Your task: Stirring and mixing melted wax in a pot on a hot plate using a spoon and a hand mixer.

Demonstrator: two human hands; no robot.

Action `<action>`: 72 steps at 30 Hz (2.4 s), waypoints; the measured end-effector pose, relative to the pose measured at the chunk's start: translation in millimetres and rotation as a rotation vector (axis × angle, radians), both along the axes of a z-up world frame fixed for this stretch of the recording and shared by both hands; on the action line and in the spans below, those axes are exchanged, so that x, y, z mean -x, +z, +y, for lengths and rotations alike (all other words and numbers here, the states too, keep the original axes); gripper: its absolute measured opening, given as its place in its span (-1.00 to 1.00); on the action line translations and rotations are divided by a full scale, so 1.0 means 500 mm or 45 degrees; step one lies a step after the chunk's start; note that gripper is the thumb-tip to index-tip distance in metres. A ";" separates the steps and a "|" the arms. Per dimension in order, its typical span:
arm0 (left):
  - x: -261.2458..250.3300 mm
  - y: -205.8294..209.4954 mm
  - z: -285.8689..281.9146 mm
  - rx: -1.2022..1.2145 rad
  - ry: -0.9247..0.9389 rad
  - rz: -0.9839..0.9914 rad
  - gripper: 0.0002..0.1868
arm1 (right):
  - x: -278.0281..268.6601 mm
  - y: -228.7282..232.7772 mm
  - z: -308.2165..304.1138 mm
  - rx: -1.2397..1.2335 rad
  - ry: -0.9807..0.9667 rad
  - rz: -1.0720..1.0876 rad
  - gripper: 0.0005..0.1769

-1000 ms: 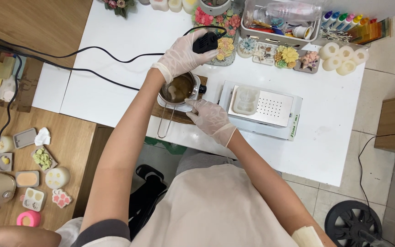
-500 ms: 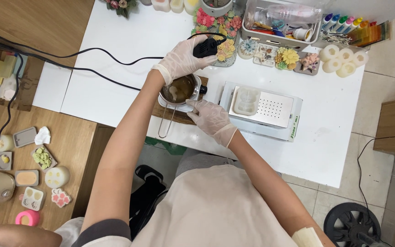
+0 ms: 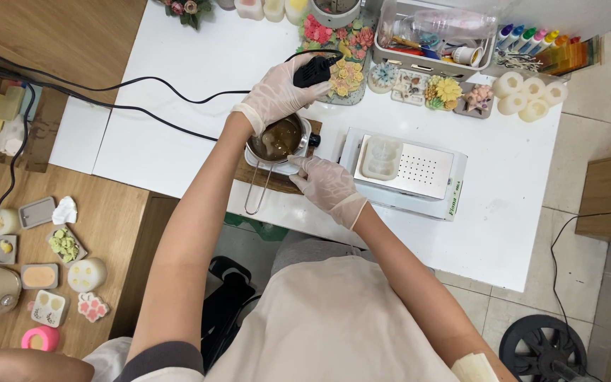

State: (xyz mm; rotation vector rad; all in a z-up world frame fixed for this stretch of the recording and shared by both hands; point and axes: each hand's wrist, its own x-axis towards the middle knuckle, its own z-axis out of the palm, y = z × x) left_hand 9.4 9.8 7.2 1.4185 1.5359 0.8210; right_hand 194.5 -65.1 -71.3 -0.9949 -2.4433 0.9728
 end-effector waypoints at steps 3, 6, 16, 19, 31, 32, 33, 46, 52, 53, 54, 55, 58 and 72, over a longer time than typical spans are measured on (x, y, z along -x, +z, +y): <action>-0.002 0.009 -0.003 0.013 -0.001 -0.007 -0.37 | 0.000 -0.003 0.000 0.000 -0.001 0.004 -0.54; -0.002 0.014 -0.005 0.004 0.007 0.066 -0.39 | 0.001 -0.002 -0.001 0.012 -0.003 -0.013 -0.54; 0.002 0.003 -0.004 -0.068 0.039 0.055 -0.31 | 0.001 0.008 0.002 0.031 0.003 -0.064 -0.53; 0.001 0.009 -0.008 -0.038 0.038 -0.062 -0.32 | 0.002 0.011 0.002 0.016 0.003 -0.049 -0.53; 0.028 -0.043 0.003 -0.104 0.337 -0.198 -0.56 | 0.001 0.018 0.007 0.091 0.008 -0.109 -0.51; 0.034 -0.056 0.006 -0.243 0.365 -0.232 -0.57 | 0.000 0.019 0.008 0.098 0.006 -0.112 -0.51; 0.041 -0.069 0.009 -0.382 0.389 -0.266 -0.58 | -0.001 0.020 0.009 0.106 0.004 -0.114 -0.52; 0.062 -0.001 -0.007 -0.144 0.585 -0.543 -0.60 | -0.002 0.051 0.040 0.070 -0.105 -0.124 -0.57; 0.078 -0.012 -0.006 -0.067 0.655 -0.649 -0.56 | -0.007 0.051 0.049 0.044 -0.136 -0.013 -0.60; 0.080 -0.012 -0.008 -0.051 0.673 -0.641 -0.55 | -0.008 0.051 0.050 0.047 -0.148 -0.024 -0.62; 0.084 -0.010 -0.010 -0.037 0.691 -0.631 -0.55 | -0.008 0.051 0.050 0.049 -0.159 -0.034 -0.64; 0.087 -0.015 -0.012 -0.026 0.695 -0.635 -0.55 | -0.010 0.041 0.049 0.059 -0.157 -0.041 -0.64; 0.098 -0.024 -0.016 -0.067 0.711 -0.665 -0.56 | -0.014 0.018 0.051 0.019 -0.174 -0.082 -0.74; 0.076 -0.049 -0.058 -0.255 0.905 -0.907 -0.58 | -0.003 0.085 0.049 0.149 -0.196 -0.094 -0.59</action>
